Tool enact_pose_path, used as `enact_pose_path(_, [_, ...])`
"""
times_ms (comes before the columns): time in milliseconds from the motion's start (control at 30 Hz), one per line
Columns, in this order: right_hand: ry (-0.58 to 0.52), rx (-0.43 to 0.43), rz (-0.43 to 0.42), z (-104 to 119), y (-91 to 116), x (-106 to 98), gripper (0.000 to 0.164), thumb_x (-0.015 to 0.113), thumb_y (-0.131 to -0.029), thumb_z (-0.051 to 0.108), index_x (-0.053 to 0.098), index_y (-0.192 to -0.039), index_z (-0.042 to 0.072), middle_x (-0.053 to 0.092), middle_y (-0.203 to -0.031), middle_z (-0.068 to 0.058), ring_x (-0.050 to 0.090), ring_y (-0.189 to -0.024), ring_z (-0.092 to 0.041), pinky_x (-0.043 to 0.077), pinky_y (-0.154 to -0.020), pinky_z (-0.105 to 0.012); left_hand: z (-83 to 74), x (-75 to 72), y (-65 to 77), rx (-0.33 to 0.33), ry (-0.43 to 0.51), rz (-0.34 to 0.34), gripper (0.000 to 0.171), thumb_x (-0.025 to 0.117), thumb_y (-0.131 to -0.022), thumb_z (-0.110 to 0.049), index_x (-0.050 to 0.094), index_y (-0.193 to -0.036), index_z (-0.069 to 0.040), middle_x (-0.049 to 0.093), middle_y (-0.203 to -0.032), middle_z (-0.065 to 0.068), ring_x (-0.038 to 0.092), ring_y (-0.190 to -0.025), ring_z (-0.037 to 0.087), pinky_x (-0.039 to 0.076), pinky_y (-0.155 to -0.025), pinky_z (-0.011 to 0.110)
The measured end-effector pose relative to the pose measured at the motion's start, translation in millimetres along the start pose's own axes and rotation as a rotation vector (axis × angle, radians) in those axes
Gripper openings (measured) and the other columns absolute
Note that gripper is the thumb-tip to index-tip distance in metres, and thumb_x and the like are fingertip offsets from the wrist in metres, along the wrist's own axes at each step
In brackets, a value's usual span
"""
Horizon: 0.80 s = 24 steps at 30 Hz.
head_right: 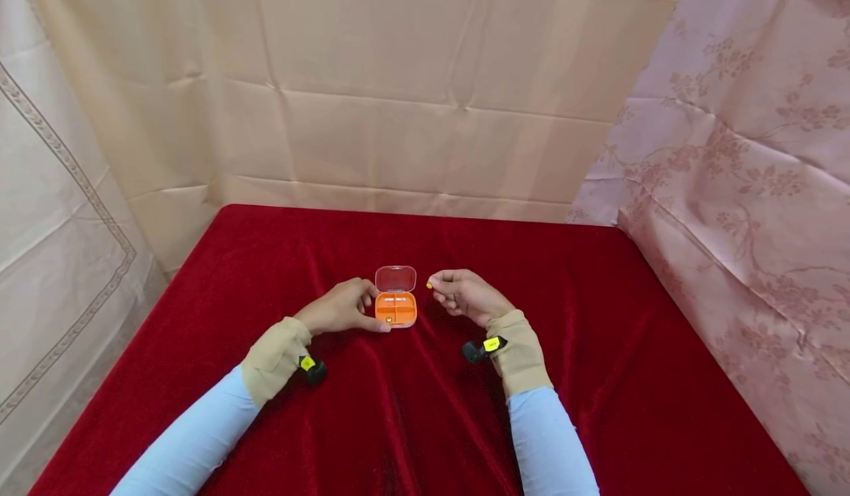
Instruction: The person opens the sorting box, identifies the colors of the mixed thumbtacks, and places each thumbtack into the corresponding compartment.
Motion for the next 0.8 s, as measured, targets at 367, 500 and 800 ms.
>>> enact_pose_path(367, [0.043,-0.001,0.002,1.8,1.0,2.5,0.049,0.056,-0.099,0.016,0.035,-0.119,-0.022,0.047,-0.073,-0.004,0.033,-0.056,-0.01,0.026,-0.049,-0.023,-1.3,-0.5,0.1,0.005,0.013,0.004,0.061,0.086,-0.069,-0.044,0.061,-0.11,-0.007,0.054,-0.094,0.004,0.05,-0.087,0.017,0.042,-0.074,0.028])
enact_pose_path(500, [0.062,0.002,0.004,2.2,1.1,3.5,0.049,0.055,-0.1,0.016,0.034,-0.121,-0.023,0.047,-0.073,-0.003,0.033,-0.056,-0.01,0.026,-0.049,-0.023,-3.0,-1.3,0.9,0.012,0.006,-0.001,0.061,0.086,-0.068,-0.043,0.06,-0.109,-0.005,0.054,-0.093,0.004,0.05,-0.086,0.017,0.043,-0.075,0.028])
enact_pose_path(800, [0.087,0.019,-0.014,0.5,-0.4,4.6,0.04,0.055,-0.1,0.016,0.042,-0.117,-0.018,0.048,-0.074,-0.002,0.035,-0.056,-0.01,0.028,-0.049,-0.023,-2.7,-1.7,1.7,-0.001,0.015,0.001,0.063,0.086,-0.068,-0.042,0.061,-0.112,-0.005,0.054,-0.094,0.004,0.05,-0.087,0.017,0.043,-0.075,0.028])
Point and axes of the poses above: each hand's wrist, its own y-axis away from the middle knuckle, its own x-axis out of the palm, z = x × y, the point moved 6 cm from there along -y, towards the middle knuckle
